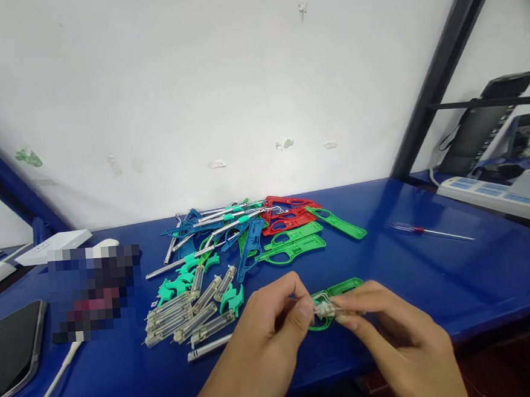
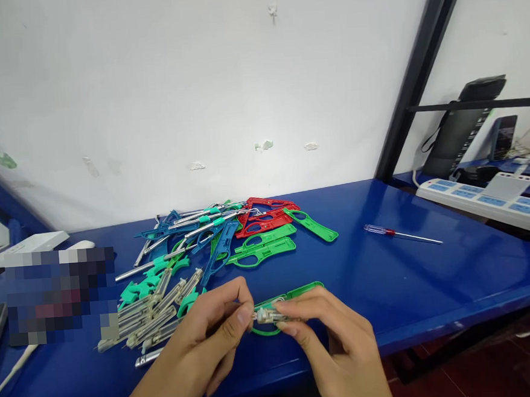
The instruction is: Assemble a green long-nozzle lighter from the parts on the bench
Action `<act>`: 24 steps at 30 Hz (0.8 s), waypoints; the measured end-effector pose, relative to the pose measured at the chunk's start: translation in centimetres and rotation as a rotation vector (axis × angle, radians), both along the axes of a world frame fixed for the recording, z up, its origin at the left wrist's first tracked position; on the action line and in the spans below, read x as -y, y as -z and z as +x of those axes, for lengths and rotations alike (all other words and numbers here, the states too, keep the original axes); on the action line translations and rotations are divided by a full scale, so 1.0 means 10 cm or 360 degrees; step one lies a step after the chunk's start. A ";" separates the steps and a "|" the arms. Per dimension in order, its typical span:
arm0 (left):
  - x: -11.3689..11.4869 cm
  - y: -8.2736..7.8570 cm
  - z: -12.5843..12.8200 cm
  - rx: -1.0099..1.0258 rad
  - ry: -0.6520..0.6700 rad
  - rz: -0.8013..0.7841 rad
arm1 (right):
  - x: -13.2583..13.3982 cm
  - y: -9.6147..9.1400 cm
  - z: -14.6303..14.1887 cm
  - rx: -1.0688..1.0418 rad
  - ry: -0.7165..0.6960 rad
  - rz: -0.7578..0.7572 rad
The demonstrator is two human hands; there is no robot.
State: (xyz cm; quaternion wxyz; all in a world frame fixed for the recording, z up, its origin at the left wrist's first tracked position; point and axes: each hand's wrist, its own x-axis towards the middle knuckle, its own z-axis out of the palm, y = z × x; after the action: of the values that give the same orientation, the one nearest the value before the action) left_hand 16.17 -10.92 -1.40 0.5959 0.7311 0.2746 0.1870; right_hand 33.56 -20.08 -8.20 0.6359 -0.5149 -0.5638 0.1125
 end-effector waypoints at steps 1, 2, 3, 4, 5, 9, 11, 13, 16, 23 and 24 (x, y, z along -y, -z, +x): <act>0.00 0.00 0.01 0.0039 0.0027 -0.0139 | 0.00 0.01 0.01 0.0008 -0.0006 0.0013; -0.01 0.01 0.02 0.0072 0.0057 -0.0272 | 0.00 0.01 0.01 0.0013 -0.0008 0.0020; -0.02 0.02 0.03 0.0105 0.0084 -0.0391 | 0.01 0.02 0.02 0.0016 -0.0011 0.0018; -0.03 0.03 0.03 0.0140 0.0102 -0.0483 | 0.01 0.02 0.03 0.0017 -0.0016 0.0014; -0.03 0.05 0.04 0.0172 0.0114 -0.0545 | 0.01 0.02 0.03 0.0018 -0.0029 -0.0003; -0.04 0.07 0.04 0.0214 0.0127 -0.0593 | 0.02 -0.01 0.02 0.0044 -0.0078 -0.0061; -0.05 0.08 0.03 0.0202 0.0106 -0.0552 | 0.03 -0.03 0.01 0.0052 -0.0059 -0.0063; -0.05 0.09 0.02 0.0201 0.0056 -0.0516 | 0.05 -0.03 0.04 0.0004 0.0091 -0.0010; -0.06 0.12 0.02 0.0219 -0.0010 -0.0482 | 0.08 -0.04 0.20 -0.0135 0.0618 0.0155; 0.04 0.09 0.07 -0.0019 -0.0323 0.0248 | 0.15 -0.12 0.67 0.0048 0.0692 -0.0283; 0.06 0.09 0.09 -0.0065 -0.0342 0.0430 | 0.16 -0.13 0.67 0.0083 0.0613 -0.0316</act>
State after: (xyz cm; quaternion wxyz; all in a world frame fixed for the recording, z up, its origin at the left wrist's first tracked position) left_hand 17.05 -11.53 -2.31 0.4632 0.7745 0.3356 0.2700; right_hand 40.27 -21.66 -6.94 0.5770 -0.6760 -0.4574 0.0304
